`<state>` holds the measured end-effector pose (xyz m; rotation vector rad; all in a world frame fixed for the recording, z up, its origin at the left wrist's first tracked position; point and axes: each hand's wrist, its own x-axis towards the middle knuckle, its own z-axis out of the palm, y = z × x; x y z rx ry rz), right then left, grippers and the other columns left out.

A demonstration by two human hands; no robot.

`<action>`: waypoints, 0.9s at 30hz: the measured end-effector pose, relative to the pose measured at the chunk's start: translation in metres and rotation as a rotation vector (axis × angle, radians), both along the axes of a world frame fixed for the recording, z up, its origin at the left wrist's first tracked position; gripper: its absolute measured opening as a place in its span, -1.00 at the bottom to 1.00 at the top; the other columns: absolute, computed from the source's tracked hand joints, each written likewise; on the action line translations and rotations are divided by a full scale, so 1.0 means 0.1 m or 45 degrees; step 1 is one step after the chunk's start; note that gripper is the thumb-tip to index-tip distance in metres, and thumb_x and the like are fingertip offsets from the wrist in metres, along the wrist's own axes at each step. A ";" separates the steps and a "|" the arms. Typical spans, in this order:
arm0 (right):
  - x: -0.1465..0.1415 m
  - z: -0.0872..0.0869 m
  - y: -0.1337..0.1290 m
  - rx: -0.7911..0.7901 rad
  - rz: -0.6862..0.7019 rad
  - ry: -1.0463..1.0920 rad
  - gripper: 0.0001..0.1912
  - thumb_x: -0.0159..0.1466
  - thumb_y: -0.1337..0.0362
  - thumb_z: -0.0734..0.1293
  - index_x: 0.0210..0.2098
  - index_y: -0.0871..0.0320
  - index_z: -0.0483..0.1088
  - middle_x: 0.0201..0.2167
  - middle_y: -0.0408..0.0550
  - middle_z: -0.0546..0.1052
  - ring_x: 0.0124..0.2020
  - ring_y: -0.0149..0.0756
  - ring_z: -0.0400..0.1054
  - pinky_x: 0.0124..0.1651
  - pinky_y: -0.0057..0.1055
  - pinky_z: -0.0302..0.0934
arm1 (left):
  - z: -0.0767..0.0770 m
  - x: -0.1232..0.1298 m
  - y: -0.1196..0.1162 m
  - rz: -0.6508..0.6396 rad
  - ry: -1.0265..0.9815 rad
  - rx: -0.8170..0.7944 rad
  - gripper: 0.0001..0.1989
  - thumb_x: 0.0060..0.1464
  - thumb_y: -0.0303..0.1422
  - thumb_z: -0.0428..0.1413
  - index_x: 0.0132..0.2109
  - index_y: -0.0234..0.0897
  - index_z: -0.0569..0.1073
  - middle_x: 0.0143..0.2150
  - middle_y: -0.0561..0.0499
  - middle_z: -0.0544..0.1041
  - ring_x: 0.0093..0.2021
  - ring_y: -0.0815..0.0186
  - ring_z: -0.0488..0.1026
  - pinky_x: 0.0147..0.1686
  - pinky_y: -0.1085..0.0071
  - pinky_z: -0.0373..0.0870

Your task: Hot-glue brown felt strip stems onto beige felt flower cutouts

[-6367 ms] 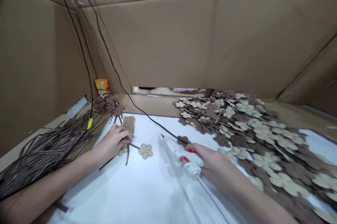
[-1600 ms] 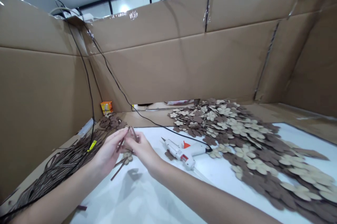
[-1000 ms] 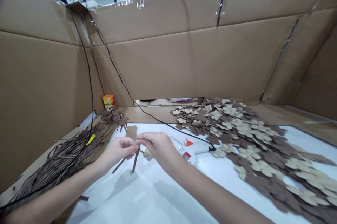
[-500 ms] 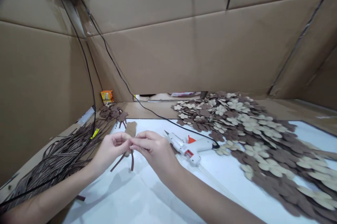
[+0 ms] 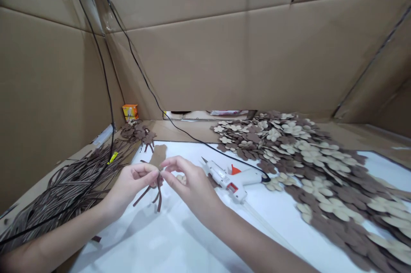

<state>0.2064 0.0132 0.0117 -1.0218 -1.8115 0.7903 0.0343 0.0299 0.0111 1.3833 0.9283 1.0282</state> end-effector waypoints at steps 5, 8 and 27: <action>-0.02 -0.02 0.09 -0.367 0.063 0.212 -0.75 0.08 0.12 0.38 -0.39 0.18 0.39 -0.45 -0.14 0.45 -0.38 -0.35 0.37 -0.31 -0.43 0.25 | -0.05 0.00 -0.01 -0.107 0.027 0.008 -0.81 -0.11 -0.27 0.23 -0.47 -0.34 0.52 -0.51 0.02 0.51 -0.45 0.37 0.40 -0.40 0.51 0.30; -0.02 -0.02 0.11 -0.524 0.096 0.275 -0.73 -0.02 0.13 0.43 -0.45 0.19 0.38 -0.49 -0.16 0.46 -0.41 -0.38 0.37 -0.29 -0.43 0.25 | -0.09 -0.01 0.00 -0.130 0.060 -0.013 -0.79 -0.09 -0.25 0.22 -0.46 -0.33 0.53 -0.51 0.01 0.50 -0.46 0.37 0.40 -0.43 0.52 0.29; 0.08 0.01 0.14 -0.557 0.054 0.065 -0.77 -0.01 0.16 0.43 -0.44 0.21 0.51 -0.51 -0.08 0.55 -0.42 -0.31 0.39 -0.29 -0.37 0.22 | -0.11 -0.04 -0.01 -0.192 -0.036 -0.351 -0.69 -0.09 -0.16 0.21 -0.36 -0.38 0.56 -0.43 -0.08 0.54 -0.37 0.32 0.46 -0.26 0.42 0.35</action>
